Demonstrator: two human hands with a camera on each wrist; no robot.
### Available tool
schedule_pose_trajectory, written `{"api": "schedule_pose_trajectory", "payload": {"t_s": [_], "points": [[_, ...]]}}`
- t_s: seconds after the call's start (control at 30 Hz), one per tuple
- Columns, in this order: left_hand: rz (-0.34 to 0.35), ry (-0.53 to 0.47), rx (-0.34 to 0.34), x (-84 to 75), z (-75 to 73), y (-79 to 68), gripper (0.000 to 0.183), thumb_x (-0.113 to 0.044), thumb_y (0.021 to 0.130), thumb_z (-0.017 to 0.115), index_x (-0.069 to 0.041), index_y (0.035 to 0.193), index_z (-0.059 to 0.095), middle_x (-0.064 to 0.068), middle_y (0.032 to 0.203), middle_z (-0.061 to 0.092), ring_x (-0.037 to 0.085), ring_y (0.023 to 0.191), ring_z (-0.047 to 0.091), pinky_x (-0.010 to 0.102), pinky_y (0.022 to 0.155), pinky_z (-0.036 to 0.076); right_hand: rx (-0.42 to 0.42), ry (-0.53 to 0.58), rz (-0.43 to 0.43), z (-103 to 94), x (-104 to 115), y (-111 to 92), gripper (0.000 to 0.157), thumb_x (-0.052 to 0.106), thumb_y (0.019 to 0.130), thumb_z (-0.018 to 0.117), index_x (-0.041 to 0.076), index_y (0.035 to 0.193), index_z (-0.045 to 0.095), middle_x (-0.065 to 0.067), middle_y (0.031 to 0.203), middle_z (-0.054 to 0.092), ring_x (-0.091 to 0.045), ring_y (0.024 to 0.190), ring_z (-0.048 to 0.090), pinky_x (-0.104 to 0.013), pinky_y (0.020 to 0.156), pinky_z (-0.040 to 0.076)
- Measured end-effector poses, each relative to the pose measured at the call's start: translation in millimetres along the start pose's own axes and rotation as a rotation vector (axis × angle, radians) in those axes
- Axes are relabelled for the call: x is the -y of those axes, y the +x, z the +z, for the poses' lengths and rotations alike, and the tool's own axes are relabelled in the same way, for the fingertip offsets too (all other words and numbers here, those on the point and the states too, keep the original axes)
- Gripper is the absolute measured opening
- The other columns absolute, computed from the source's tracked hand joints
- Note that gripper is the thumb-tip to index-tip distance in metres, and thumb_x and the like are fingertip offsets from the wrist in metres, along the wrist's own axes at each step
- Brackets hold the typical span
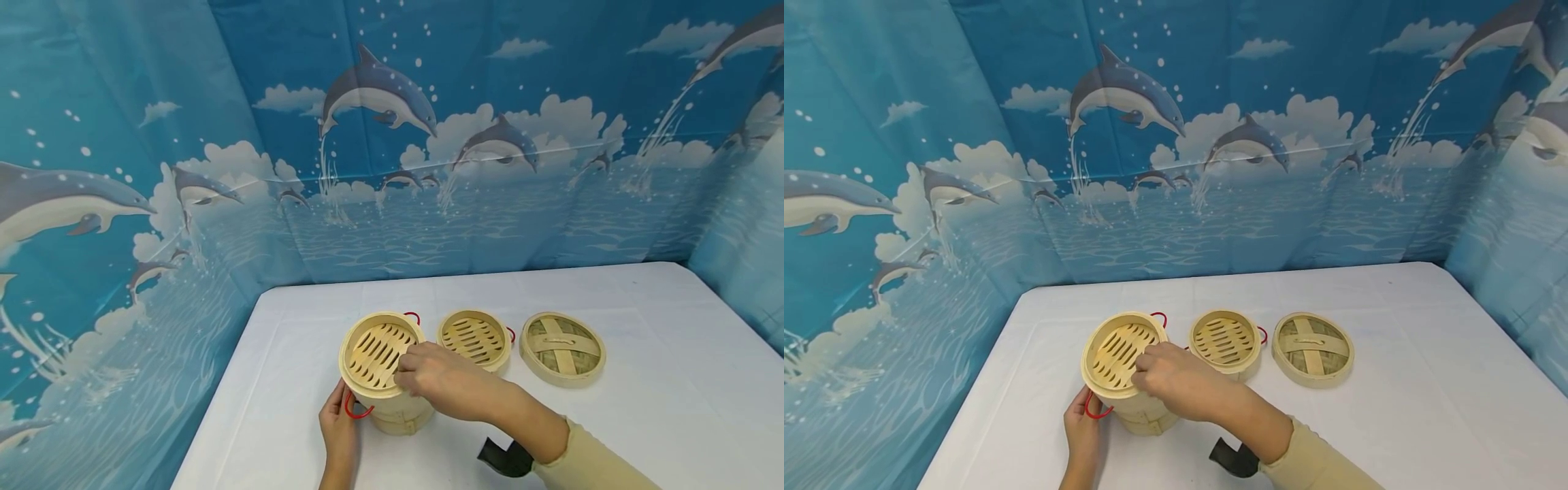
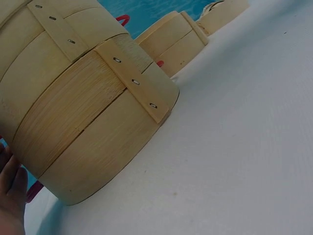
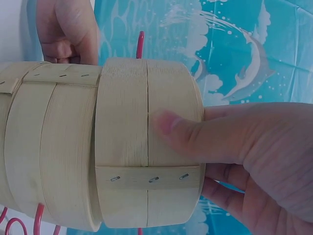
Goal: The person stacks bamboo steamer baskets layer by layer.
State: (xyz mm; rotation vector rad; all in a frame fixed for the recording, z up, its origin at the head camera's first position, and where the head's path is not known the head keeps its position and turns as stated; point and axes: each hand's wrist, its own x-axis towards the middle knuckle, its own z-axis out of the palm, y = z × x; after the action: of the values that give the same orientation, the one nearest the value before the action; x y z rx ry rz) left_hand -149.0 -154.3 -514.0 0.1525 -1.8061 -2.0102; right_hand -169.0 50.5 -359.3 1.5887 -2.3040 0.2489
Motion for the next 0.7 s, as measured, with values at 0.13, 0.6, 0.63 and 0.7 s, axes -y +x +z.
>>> {"api": "schedule_pose_trajectory", "payload": {"t_s": [0.13, 0.6, 0.63, 0.7], "points": [[-0.011, -0.010, -0.002, -0.3, 0.4, -0.2, 0.037, -0.011, 0.094, 0.052, 0.010, 0.125, 0.048, 0.018, 0.118, 0.057, 0.006, 0.097, 0.057, 0.018, 0.078, 0.049, -0.008, 0.003, -0.012, 0.2, -0.8, 0.0, 0.018, 0.003, 0.074, 0.074, 0.015, 0.085, 0.066, 0.006, 0.085, 0.059, -0.010, 0.082, 0.052, -0.024, 0.077, 0.046], [-0.005, -0.001, 0.000, 0.3, 0.4, 0.5, 0.038, -0.012, 0.094, 0.052, 0.009, 0.125, 0.049, 0.016, 0.118, 0.058, 0.007, 0.093, 0.058, 0.018, 0.076, 0.050, -0.014, -0.032, -0.039, -0.2, -2.0, -1.2, 0.019, 0.005, 0.075, 0.074, 0.014, 0.090, 0.066, 0.005, 0.089, 0.060, -0.010, 0.086, 0.053, -0.025, 0.082, 0.045], [-0.010, -0.001, -0.004, -0.1, 0.6, 0.2, 0.037, -0.012, 0.094, 0.053, 0.008, 0.125, 0.049, 0.016, 0.118, 0.058, 0.007, 0.093, 0.058, 0.018, 0.076, 0.050, -0.008, -0.035, -0.037, -0.2, -1.6, -1.0, 0.019, 0.005, 0.075, 0.074, 0.014, 0.090, 0.066, 0.005, 0.089, 0.060, -0.011, 0.086, 0.053, -0.025, 0.083, 0.045], [-0.016, 0.002, -0.009, -1.1, 1.2, -0.4, 0.037, -0.012, 0.094, 0.053, 0.008, 0.125, 0.049, 0.017, 0.119, 0.057, 0.006, 0.096, 0.058, 0.018, 0.078, 0.049, -0.002, -0.039, -0.026, -0.4, -0.5, -0.8, 0.019, 0.004, 0.075, 0.074, 0.014, 0.090, 0.067, 0.005, 0.089, 0.060, -0.010, 0.086, 0.053, -0.025, 0.082, 0.045]]}}
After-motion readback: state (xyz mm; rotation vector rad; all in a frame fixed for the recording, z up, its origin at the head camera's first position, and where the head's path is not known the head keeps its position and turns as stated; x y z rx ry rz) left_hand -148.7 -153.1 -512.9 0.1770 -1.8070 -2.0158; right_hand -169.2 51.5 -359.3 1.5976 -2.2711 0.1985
